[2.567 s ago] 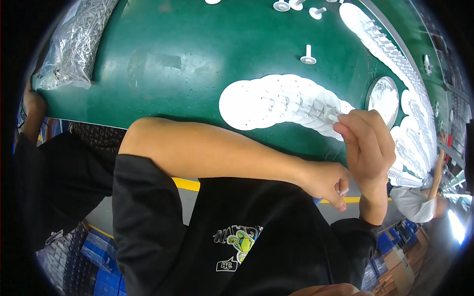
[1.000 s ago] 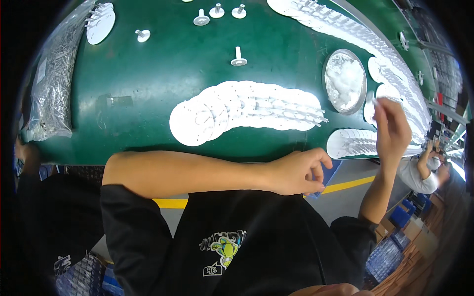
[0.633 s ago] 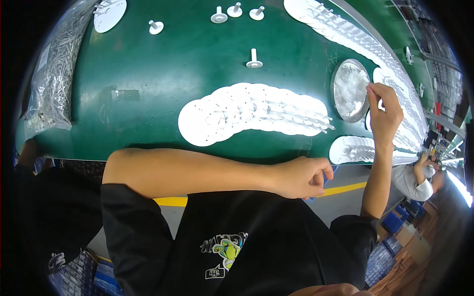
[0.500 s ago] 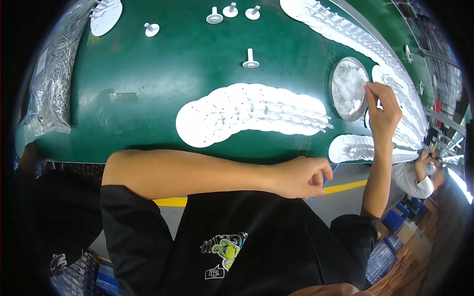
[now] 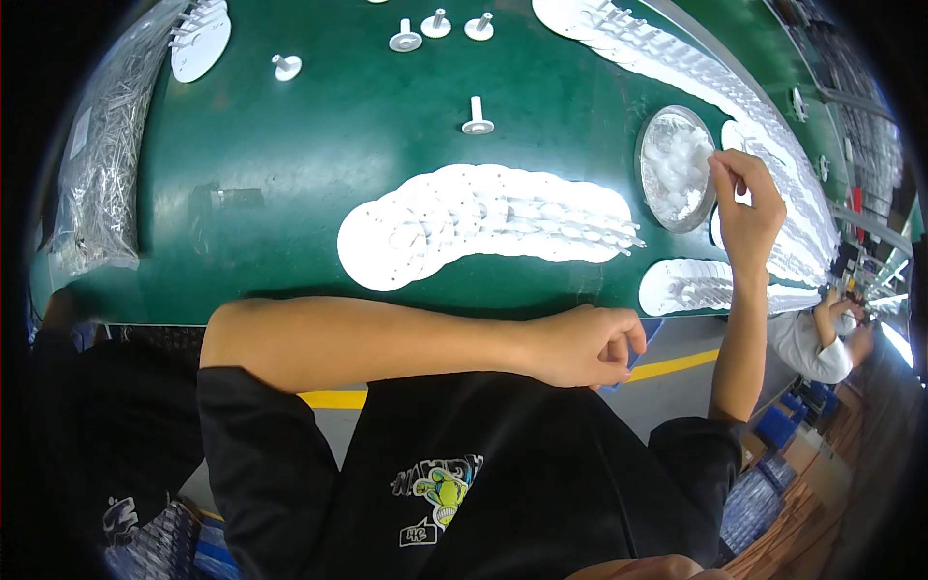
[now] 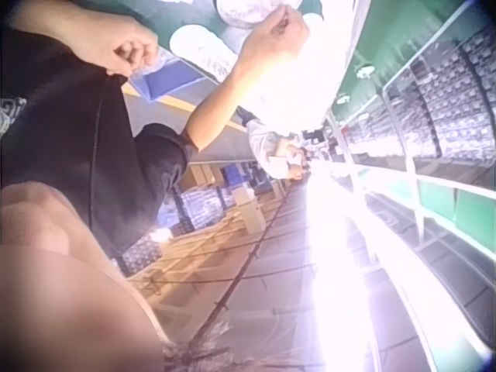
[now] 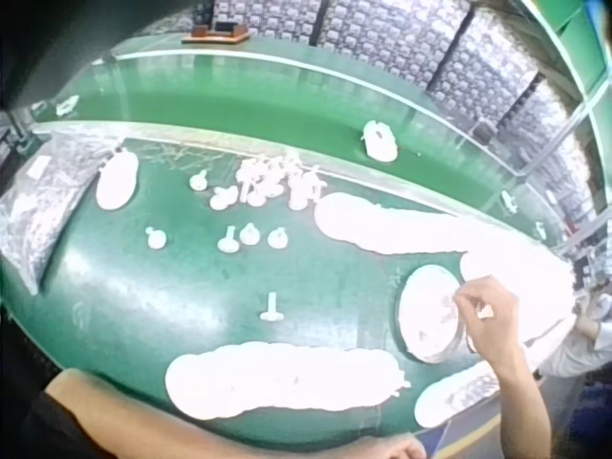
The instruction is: Manually assembling small white plastic components on a production line table.
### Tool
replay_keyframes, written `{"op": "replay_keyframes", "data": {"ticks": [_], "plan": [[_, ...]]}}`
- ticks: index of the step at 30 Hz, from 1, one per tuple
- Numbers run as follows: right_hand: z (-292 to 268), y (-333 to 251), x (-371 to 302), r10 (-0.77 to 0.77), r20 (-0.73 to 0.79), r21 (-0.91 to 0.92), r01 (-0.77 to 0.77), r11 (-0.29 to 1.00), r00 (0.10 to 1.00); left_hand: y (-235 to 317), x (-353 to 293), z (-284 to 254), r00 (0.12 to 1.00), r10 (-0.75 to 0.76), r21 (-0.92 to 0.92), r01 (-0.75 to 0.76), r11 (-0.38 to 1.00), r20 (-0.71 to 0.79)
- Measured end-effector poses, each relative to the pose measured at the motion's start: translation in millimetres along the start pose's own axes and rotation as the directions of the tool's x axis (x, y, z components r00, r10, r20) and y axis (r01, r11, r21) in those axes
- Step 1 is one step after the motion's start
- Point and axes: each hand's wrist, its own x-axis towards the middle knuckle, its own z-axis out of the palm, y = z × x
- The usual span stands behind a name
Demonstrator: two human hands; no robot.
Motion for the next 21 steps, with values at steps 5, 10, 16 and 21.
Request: {"op": "replay_keyframes", "data": {"ticks": [5,10,16,21], "plan": [[-7,8,-11,0.209,-0.087,0.159,-0.194,0.968,0.974,1,-1,2,0.999,-0.011,-0.061,0.009,0.998,-0.033],[-20,8,-30,0.452,0.029,0.356,-0.431,0.829,0.892,1,-2,2,0.999,0.002,-0.055,-0.005,0.998,-0.047],[-32,22,-62,0.487,0.210,0.249,-0.528,0.812,0.848,2,-1,2,0.999,0.011,-0.036,-0.012,0.999,-0.036],[-28,7,-56,0.161,0.210,0.032,-0.171,0.985,0.964,1,-1,2,0.999,-0.012,-0.034,0.011,0.999,-0.039]]}}
